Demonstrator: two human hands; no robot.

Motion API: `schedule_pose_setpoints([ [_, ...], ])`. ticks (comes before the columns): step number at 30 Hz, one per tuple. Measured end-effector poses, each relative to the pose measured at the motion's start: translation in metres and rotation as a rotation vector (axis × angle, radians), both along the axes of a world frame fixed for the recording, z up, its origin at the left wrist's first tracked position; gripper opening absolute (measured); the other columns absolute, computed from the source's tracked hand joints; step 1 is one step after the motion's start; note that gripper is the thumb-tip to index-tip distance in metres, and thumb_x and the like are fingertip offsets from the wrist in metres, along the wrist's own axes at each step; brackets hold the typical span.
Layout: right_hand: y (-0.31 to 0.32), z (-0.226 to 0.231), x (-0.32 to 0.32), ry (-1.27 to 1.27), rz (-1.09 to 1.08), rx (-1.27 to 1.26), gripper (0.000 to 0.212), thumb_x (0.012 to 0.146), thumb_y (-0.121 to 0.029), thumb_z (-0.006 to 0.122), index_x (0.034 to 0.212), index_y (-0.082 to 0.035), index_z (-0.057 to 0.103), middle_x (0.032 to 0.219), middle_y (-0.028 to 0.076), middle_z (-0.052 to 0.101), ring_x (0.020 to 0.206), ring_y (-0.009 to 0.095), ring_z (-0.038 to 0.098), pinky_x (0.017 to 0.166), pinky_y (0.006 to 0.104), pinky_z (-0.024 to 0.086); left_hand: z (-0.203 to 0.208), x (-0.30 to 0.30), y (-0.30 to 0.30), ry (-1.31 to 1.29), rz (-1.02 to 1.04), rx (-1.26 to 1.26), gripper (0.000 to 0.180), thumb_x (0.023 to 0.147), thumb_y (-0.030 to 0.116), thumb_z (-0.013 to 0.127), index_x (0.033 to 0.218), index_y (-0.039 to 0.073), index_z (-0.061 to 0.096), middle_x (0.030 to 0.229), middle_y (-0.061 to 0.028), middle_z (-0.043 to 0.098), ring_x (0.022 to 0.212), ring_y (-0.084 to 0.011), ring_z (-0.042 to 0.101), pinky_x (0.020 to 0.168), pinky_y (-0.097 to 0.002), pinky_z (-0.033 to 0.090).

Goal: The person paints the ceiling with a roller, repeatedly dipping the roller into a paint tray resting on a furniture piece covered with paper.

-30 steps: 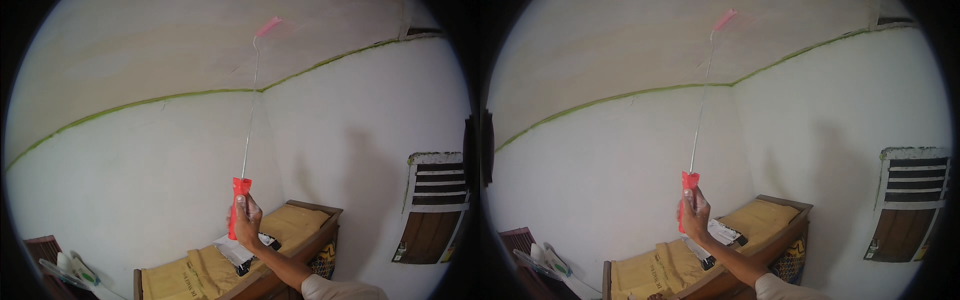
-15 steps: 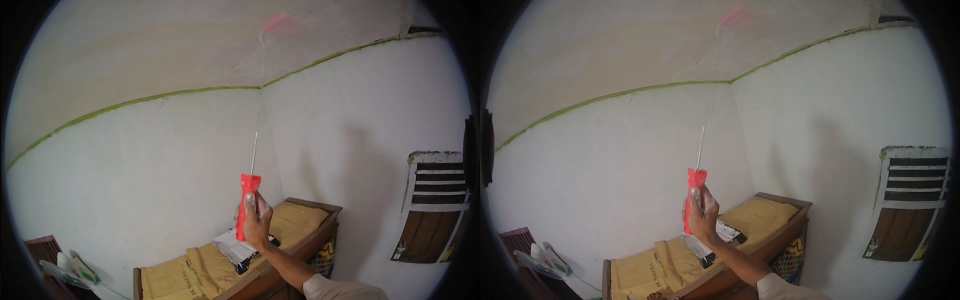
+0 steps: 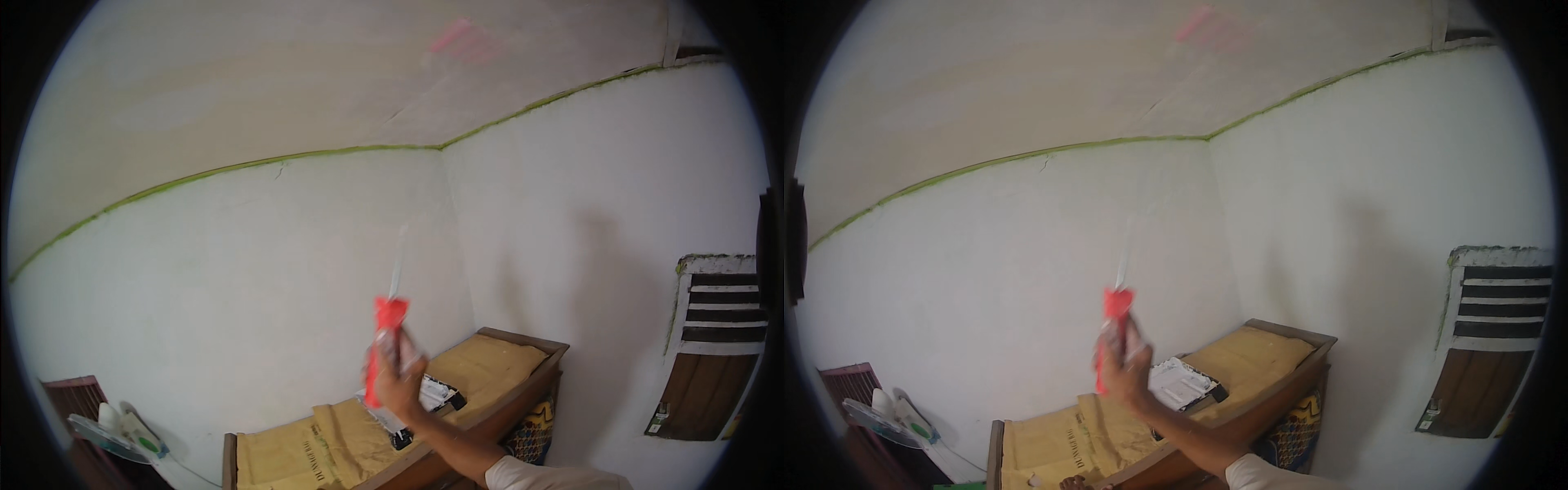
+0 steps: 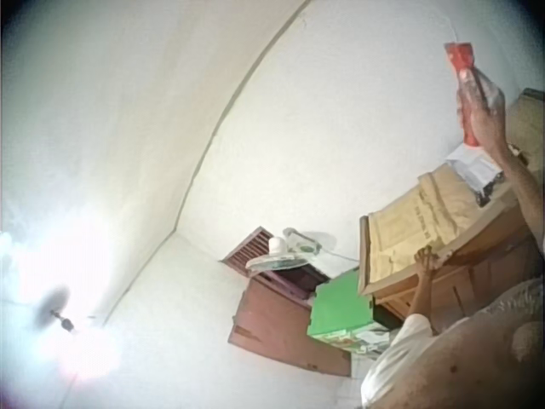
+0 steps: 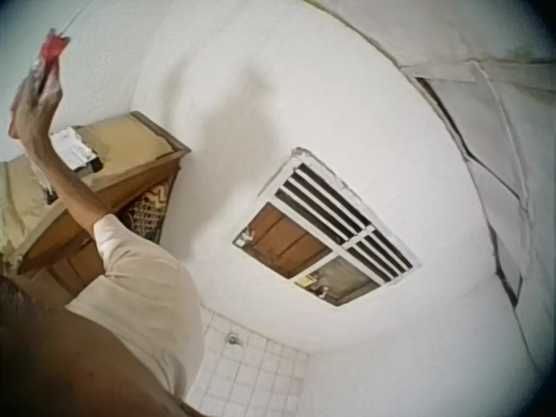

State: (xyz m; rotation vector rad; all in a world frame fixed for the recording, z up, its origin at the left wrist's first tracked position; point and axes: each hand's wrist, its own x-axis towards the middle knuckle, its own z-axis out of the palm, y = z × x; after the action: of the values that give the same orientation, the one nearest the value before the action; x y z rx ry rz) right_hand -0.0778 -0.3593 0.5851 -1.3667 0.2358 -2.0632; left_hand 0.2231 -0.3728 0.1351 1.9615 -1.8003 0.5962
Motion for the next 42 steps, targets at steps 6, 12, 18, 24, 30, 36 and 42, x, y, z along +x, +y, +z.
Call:
schedule_pose_setpoints([
  [6, -0.01, -0.02, 0.015, 0.031, 0.018, -0.004, 0.034, 0.098, -0.015, 0.045, 0.13, -0.003, 0.046, 0.056, -0.003, 0.045, 0.046, 0.005, 0.044, 0.044, 0.0223, 0.039, -0.041, 0.02, -0.023, -0.092, -0.03, -0.315, 0.065, 0.078, 0.066, 0.051, 0.07, 0.003, 0.068, 0.106, -0.014, 0.06, 0.095, -0.0356, 0.052, 0.084, -0.0505, 0.038],
  [12, -0.034, 0.037, -0.041, -0.158, -0.087, 0.049, 0.025, 0.099, -0.026, 0.043, 0.095, -0.003, 0.053, 0.056, 0.001, 0.047, 0.043, 0.009, 0.046, 0.039, 0.0258, 0.04, -0.05, 0.026, -0.026, 0.016, 0.022, -0.11, 0.077, 0.074, 0.076, 0.048, 0.073, 0.002, 0.069, 0.109, -0.0129, 0.06, 0.098, -0.0357, 0.052, 0.088, -0.0505, 0.037],
  [18, -0.053, 0.048, -0.034, -0.238, -0.057, 0.093, 0.028, 0.099, -0.029, 0.044, 0.093, -0.003, 0.052, 0.057, 0.002, 0.047, 0.041, 0.011, 0.047, 0.039, 0.0265, 0.041, -0.034, 0.02, -0.023, 0.036, -0.062, -0.136, 0.079, 0.071, 0.079, 0.048, 0.072, 0.002, 0.068, 0.106, -0.0129, 0.061, 0.096, -0.0353, 0.052, 0.085, -0.0497, 0.038],
  [24, -0.038, 0.026, -0.001, -0.088, -0.025, 0.114, 0.03, 0.1, -0.03, 0.042, 0.095, -0.003, 0.051, 0.056, 0.002, 0.047, 0.041, 0.011, 0.047, 0.039, 0.0278, 0.04, -0.016, 0.01, -0.018, -0.058, -0.09, -0.367, 0.069, 0.071, 0.074, 0.056, 0.062, 0.006, 0.062, 0.092, -0.0121, 0.06, 0.088, -0.0331, 0.052, 0.076, -0.0497, 0.041],
  [30, -0.081, 0.072, -0.047, -0.28, 0.02, -0.033, 0.031, 0.099, -0.033, 0.043, 0.084, -0.006, 0.048, 0.057, 0.003, 0.048, 0.041, 0.011, 0.047, 0.038, 0.0272, 0.041, 0.011, -0.006, -0.004, 0.002, -0.069, -0.266, 0.073, 0.068, 0.074, 0.06, 0.079, 0.003, 0.064, 0.084, -0.0116, 0.06, 0.084, -0.0334, 0.053, 0.075, -0.0501, 0.042],
  [36, -0.09, 0.032, -0.016, -0.175, 0.054, 0.164, 0.033, 0.098, -0.038, 0.046, 0.086, -0.007, 0.05, 0.059, 0.003, 0.049, 0.041, 0.012, 0.048, 0.036, 0.0261, 0.041, 0.015, -0.006, -0.004, 0.05, -0.093, -0.243, 0.08, 0.066, 0.075, 0.061, 0.093, 0.0, 0.063, 0.078, -0.012, 0.06, 0.085, -0.0338, 0.054, 0.077, -0.051, 0.042],
  [42, -0.096, 0.031, 0.022, -0.099, 0.184, 0.082, 0.032, 0.099, -0.035, 0.043, 0.088, -0.006, 0.049, 0.058, 0.004, 0.048, 0.04, 0.013, 0.046, 0.038, 0.0267, 0.041, 0.005, 0.001, -0.011, 0.021, -0.128, -0.328, 0.08, 0.067, 0.073, 0.063, 0.096, -0.001, 0.061, 0.078, -0.0139, 0.06, 0.083, -0.0333, 0.054, 0.076, -0.0499, 0.042],
])
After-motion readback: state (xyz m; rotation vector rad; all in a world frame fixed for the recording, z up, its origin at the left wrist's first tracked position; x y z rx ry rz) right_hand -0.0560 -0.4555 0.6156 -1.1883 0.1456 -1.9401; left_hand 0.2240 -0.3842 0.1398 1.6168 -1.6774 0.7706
